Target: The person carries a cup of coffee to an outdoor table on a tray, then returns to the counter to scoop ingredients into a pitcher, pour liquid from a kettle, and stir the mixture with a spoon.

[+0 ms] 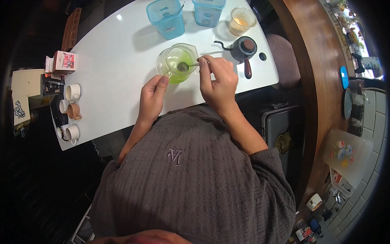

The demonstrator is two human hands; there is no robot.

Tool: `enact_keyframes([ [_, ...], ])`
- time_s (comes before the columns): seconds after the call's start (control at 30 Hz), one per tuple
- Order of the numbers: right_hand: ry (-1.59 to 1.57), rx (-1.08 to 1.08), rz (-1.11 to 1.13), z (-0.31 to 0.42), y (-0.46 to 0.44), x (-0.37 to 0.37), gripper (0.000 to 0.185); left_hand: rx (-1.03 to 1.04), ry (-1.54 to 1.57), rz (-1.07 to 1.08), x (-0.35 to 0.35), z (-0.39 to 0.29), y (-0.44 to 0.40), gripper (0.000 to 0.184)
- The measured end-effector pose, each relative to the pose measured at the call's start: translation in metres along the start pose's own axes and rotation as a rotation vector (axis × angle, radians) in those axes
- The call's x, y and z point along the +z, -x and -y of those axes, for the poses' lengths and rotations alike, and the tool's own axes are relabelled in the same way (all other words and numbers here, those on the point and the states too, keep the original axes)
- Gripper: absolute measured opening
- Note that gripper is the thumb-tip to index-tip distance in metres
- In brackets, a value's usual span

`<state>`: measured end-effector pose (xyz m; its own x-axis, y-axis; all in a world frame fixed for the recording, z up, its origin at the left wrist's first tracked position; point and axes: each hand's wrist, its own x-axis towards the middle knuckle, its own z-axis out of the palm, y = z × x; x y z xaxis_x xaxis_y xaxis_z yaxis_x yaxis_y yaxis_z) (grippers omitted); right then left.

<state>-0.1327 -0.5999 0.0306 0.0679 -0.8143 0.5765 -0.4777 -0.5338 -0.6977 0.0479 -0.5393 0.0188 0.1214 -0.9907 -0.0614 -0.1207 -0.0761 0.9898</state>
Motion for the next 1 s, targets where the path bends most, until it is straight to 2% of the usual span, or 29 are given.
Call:
enact_keyframes([
  [0.17, 0.001, -0.441, -0.104, 0.018, 0.002, -0.039, 0.010, -0.085, 0.217, 0.037, -0.004, 0.016, -0.004, 0.035],
  [0.23, -0.005, -0.473, -0.115, 0.015, 0.009, -0.041, 0.014, -0.118, 0.339, 0.059, -0.003, 0.018, -0.004, 0.034],
  [0.33, 0.076, -0.537, 0.004, 0.007, 0.018, -0.040, 0.030, -0.146, 0.358, 0.117, -0.003, 0.018, -0.004, 0.034],
  [0.43, 0.047, -0.555, -0.068, 0.012, 0.028, -0.046, 0.032, -0.201, 0.387, 0.124, -0.002, 0.012, -0.002, 0.034],
  [0.5, 0.083, -0.541, -0.015, 0.008, 0.031, -0.047, 0.029, -0.181, 0.422, 0.147, -0.002, 0.012, 0.001, 0.034],
  [0.6, -0.005, -0.429, -0.275, 0.000, 0.039, -0.048, 0.011, -0.159, 0.474, 0.169, -0.002, 0.014, 0.000, 0.035],
  [0.63, -0.176, -0.212, -0.400, -0.007, 0.048, -0.040, 0.011, -0.156, 0.483, 0.175, -0.003, 0.015, 0.001, 0.035],
  [0.7, -0.365, 0.016, -0.575, -0.017, 0.058, -0.031, 0.013, -0.175, 0.459, 0.184, -0.006, 0.015, 0.003, 0.035],
  [0.73, -0.359, 0.012, -0.584, -0.026, 0.065, -0.027, 0.013, -0.194, 0.437, 0.184, -0.009, 0.015, 0.003, 0.035],
  [0.8, -0.334, 0.326, -0.626, -0.049, 0.085, -0.023, 0.016, -0.206, 0.439, 0.177, -0.013, 0.017, 0.007, 0.035],
  [0.97, -0.145, 0.456, -0.428, -0.101, 0.117, -0.002, 0.019, -0.221, 0.421, 0.173, -0.023, 0.023, 0.017, 0.036],
  [1.0, -0.023, 0.474, -0.383, -0.097, 0.115, -0.001, 0.019, -0.205, 0.426, 0.166, -0.025, 0.024, 0.019, 0.036],
])
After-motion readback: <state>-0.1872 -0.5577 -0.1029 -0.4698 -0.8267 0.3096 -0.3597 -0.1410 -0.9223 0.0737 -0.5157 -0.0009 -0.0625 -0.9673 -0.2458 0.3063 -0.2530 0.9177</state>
